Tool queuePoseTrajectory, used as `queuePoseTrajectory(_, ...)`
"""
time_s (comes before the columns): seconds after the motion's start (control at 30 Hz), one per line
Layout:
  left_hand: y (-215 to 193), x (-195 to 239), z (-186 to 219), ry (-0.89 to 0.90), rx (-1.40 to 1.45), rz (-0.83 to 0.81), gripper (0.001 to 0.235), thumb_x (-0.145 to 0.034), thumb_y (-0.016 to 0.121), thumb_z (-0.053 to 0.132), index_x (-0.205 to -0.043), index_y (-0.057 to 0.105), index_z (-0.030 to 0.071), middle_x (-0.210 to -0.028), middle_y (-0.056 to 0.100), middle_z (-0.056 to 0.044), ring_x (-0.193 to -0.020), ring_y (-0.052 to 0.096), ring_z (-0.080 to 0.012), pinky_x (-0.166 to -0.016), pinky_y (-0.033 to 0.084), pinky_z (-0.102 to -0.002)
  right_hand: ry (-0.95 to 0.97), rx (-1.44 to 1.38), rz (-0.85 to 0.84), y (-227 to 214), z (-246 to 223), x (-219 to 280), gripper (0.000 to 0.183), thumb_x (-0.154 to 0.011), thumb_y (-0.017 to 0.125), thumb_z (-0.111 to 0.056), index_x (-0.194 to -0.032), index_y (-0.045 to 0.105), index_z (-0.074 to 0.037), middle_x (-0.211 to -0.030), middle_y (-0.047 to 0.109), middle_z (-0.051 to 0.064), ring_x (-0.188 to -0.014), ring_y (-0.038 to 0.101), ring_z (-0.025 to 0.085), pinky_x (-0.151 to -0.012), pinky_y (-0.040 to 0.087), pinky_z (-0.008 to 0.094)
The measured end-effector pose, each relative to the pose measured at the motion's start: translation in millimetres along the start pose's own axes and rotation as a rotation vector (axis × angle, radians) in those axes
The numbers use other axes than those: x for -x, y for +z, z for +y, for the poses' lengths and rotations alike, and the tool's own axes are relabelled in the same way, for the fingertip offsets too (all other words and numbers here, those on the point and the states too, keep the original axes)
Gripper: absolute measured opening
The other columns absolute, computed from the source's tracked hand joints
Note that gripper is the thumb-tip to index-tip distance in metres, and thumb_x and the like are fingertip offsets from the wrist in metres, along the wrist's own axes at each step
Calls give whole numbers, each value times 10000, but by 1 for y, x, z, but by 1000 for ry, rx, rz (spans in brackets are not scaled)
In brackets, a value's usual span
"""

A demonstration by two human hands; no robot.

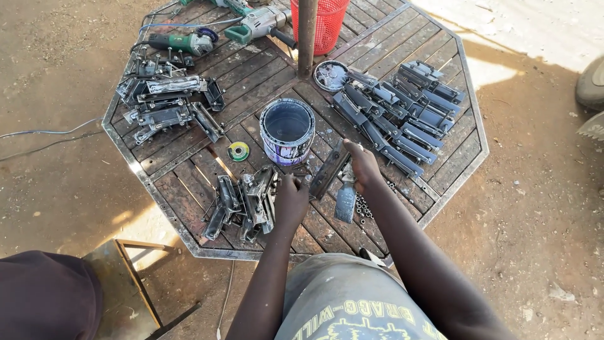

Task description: Applying a grey sealant or putty to metal parts using a putty knife and smoothing it with a cloth.

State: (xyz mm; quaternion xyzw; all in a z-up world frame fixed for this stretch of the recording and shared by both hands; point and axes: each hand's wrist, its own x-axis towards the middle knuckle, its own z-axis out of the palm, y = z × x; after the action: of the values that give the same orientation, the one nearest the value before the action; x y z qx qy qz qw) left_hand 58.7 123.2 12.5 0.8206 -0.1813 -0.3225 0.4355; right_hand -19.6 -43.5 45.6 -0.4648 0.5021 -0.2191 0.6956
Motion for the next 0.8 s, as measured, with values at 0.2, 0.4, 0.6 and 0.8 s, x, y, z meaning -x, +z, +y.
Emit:
queuePoseTrajectory(0.2,18,-29,-44,-85,455,-246,357,-1057,625,377,-1078,687,26,-713,599,-62,-617,603,-143,-582,457,-277,124,-365,-86,-18,27,-41,426,-911,777,-272,-1165,615,30,-1057,695,190,-861,730,279,-710,610,444)
queuePoseTrajectory(0.4,30,-35,-47,-20,476,-258,207,-1039,618,189,-1017,713,6,-653,589,-66,-494,534,-105,-486,413,-227,191,-365,-214,-25,41,-69,347,-871,832,-242,-989,637,20,-809,698,170,-619,714,246,-510,592,342)
queuePoseTrajectory(0.6,-1,-1,-6,-102,423,-173,408,-1060,528,146,-1412,569,-55,-712,602,-108,-574,561,-138,-588,496,-313,192,-410,-396,-80,-1,-54,305,-858,705,-74,-1154,694,-2,-856,696,91,-620,628,91,-487,513,160)
queuePoseTrajectory(0.8,-23,-9,-11,-95,189,41,376,-1075,544,219,-1395,613,33,-768,647,-129,-668,555,-171,-673,477,-374,149,-274,-284,-103,-17,-48,459,-1011,616,-440,-1052,689,11,-846,713,132,-641,711,186,-513,615,318)
